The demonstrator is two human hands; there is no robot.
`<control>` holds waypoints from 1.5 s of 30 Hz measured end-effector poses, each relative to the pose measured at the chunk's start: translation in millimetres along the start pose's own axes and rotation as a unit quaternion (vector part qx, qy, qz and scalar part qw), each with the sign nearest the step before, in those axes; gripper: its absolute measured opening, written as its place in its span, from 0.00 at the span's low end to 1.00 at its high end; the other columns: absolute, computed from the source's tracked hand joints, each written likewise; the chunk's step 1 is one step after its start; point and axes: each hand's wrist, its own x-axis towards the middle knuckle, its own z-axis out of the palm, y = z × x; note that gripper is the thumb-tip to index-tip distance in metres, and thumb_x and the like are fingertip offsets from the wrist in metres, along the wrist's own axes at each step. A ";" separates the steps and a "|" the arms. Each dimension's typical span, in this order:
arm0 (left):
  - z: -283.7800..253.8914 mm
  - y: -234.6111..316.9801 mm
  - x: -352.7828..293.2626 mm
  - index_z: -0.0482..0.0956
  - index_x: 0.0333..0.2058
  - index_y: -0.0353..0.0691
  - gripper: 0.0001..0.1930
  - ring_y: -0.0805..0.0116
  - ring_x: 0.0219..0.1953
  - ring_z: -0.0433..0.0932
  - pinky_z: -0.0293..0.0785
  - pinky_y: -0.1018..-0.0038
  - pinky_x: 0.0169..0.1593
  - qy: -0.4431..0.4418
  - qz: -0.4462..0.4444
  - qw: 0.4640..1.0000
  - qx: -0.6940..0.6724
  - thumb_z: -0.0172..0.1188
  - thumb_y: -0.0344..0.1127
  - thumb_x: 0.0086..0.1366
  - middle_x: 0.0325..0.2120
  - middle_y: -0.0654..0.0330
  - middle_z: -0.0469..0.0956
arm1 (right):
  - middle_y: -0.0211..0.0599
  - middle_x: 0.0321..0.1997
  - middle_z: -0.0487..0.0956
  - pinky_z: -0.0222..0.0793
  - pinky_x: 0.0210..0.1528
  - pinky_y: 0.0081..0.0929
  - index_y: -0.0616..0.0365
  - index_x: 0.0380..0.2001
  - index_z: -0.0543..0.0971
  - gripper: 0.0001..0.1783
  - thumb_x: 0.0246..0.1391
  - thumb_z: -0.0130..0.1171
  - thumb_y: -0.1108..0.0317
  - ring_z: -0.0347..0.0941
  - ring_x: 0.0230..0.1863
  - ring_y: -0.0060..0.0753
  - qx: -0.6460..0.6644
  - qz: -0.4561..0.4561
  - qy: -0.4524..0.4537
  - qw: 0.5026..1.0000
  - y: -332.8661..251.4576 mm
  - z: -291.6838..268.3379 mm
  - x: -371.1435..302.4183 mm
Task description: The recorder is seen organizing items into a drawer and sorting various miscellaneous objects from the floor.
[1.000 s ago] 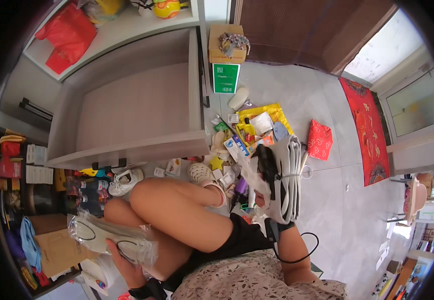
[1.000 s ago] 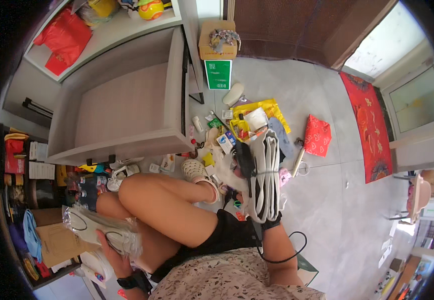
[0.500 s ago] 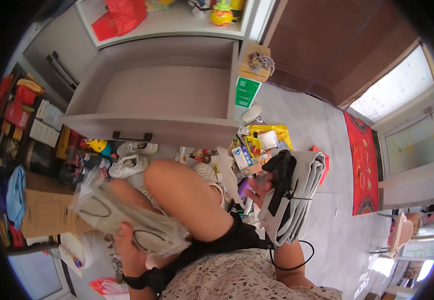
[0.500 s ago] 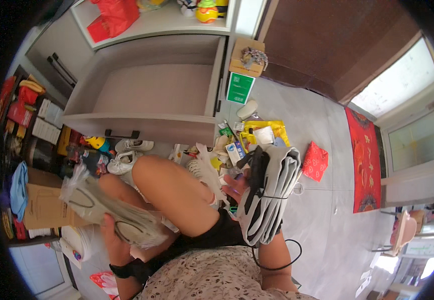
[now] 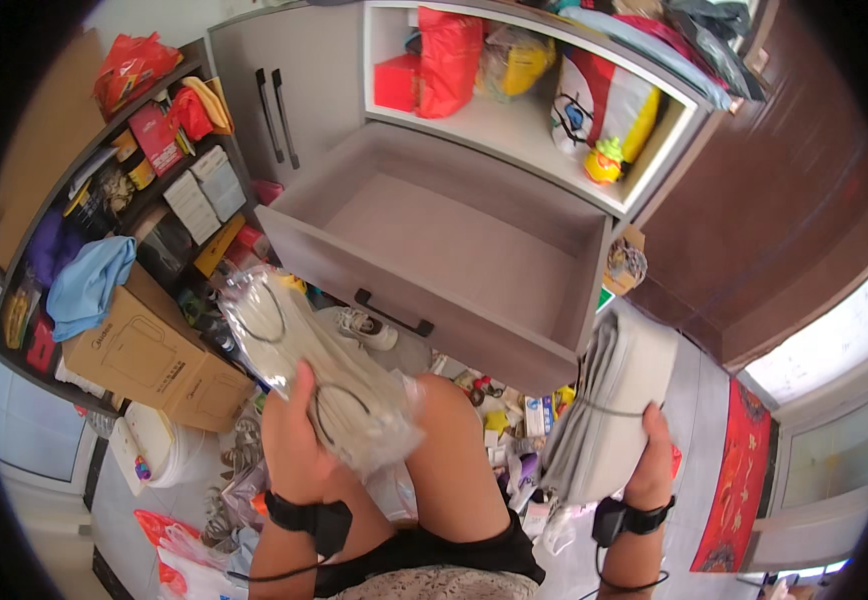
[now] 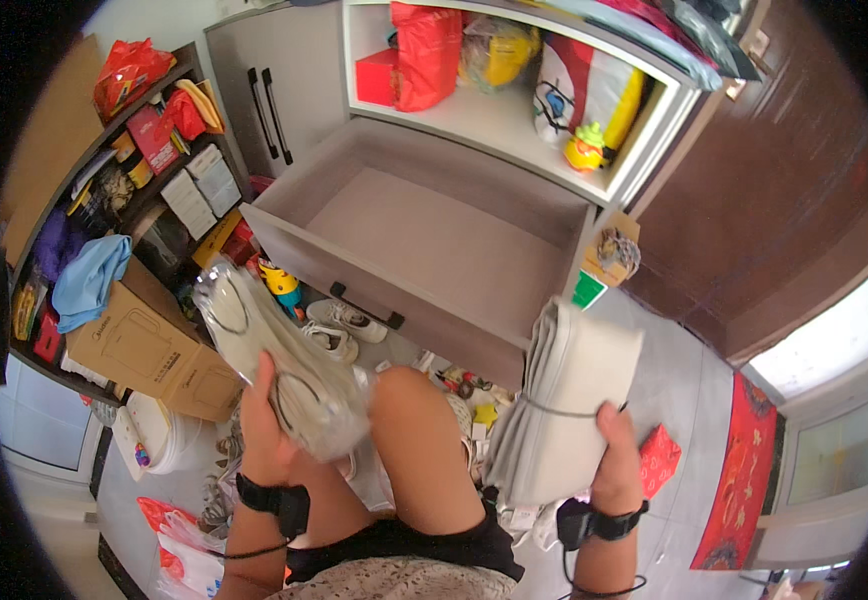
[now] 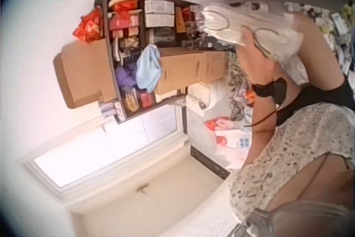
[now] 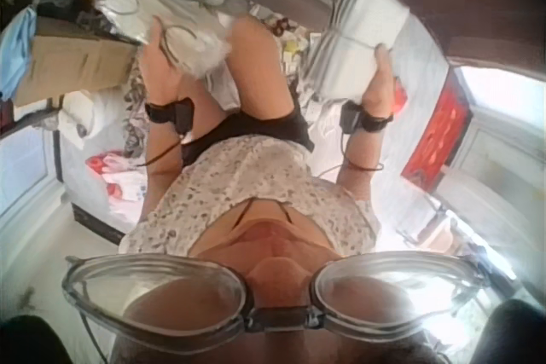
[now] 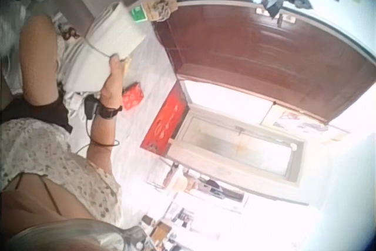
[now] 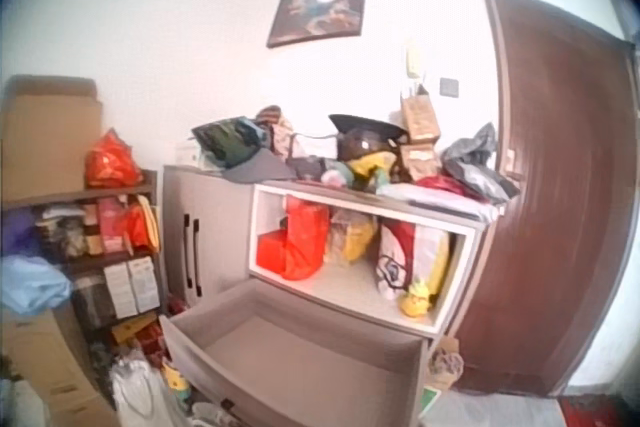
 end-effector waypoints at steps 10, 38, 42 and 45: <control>6.4 63.3 133.6 0.71 0.56 0.38 0.24 0.62 0.50 0.76 0.73 0.66 0.54 -0.066 0.018 0.982 -0.177 0.52 0.50 0.69 0.50 0.58 0.76 | 0.35 0.44 0.80 0.74 0.46 0.25 0.61 0.49 0.75 0.27 0.55 0.61 0.50 0.78 0.41 0.25 -0.163 0.032 -0.220 0.961 -71.9 153.6 250.2; -7.8 36.5 183.9 0.67 0.57 0.36 0.25 0.59 0.48 0.77 0.74 0.64 0.54 0.059 -0.032 0.987 -0.147 0.50 0.50 0.71 0.47 0.52 0.77 | 0.64 0.62 0.65 0.62 0.62 0.37 0.74 0.62 0.58 0.59 0.49 0.51 0.25 0.65 0.63 0.51 -0.460 -0.005 -0.352 0.815 139.0 305.3 381.6; 9.8 28.7 178.5 0.65 0.58 0.35 0.23 0.64 0.49 0.75 0.72 0.66 0.54 0.050 0.034 0.996 -0.068 0.53 0.42 0.70 0.50 0.56 0.75 | 0.58 0.60 0.69 0.66 0.57 0.38 0.70 0.62 0.59 0.52 0.51 0.58 0.35 0.69 0.59 0.50 -0.314 -0.049 -0.431 0.844 57.5 324.4 307.7; 27.2 16.8 175.2 0.66 0.57 0.35 0.21 0.70 0.51 0.72 0.70 0.69 0.55 0.015 0.087 0.996 -0.022 0.56 0.37 0.69 0.51 0.58 0.73 | 0.56 0.56 0.72 0.68 0.54 0.36 0.69 0.61 0.60 0.47 0.51 0.63 0.42 0.70 0.56 0.47 -0.378 -0.090 -0.457 0.800 27.5 337.3 245.3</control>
